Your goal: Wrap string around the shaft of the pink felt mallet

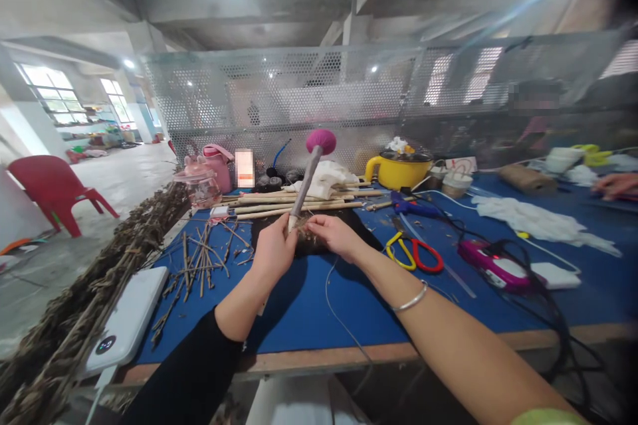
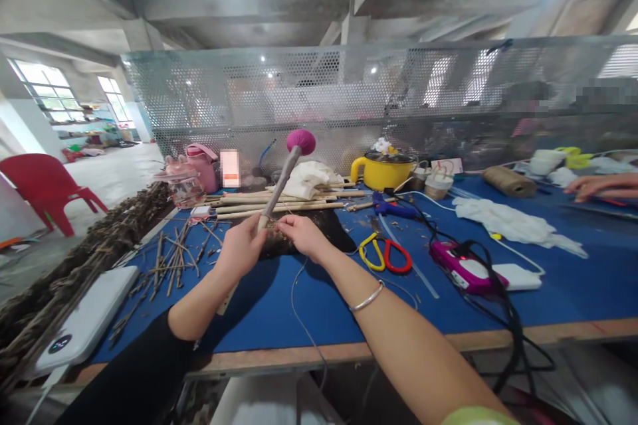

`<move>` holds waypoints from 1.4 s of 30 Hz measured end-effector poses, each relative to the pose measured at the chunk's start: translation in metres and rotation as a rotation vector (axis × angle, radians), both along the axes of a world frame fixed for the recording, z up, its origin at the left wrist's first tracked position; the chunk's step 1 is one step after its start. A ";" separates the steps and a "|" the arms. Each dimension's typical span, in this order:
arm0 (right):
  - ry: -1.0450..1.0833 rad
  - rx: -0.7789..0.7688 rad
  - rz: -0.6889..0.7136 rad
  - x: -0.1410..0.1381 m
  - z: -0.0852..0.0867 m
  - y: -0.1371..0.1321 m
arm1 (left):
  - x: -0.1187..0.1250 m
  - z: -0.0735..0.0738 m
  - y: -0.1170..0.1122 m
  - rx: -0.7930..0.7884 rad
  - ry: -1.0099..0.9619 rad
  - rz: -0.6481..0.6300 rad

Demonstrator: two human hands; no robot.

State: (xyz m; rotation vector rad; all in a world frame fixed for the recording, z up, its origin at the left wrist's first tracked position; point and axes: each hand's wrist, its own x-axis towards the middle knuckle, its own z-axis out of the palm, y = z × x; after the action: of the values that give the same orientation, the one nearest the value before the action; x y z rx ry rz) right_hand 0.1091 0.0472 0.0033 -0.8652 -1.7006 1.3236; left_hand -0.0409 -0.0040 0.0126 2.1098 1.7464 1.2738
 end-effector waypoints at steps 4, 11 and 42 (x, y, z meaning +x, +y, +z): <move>-0.045 -0.042 0.001 0.001 0.000 0.003 | 0.003 0.000 -0.001 0.018 -0.043 -0.048; 0.376 -0.299 0.086 -0.005 0.008 -0.011 | 0.009 -0.001 -0.007 0.057 0.130 -0.042; 0.237 0.050 -0.132 0.002 0.020 -0.012 | 0.018 -0.004 -0.003 -0.041 -0.473 -0.156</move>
State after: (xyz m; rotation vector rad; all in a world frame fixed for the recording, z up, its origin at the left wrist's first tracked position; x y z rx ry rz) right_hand 0.1107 0.0354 0.0233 -0.7465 -1.4621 1.2369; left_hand -0.0232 -0.0072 0.0088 1.6971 1.3675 1.5181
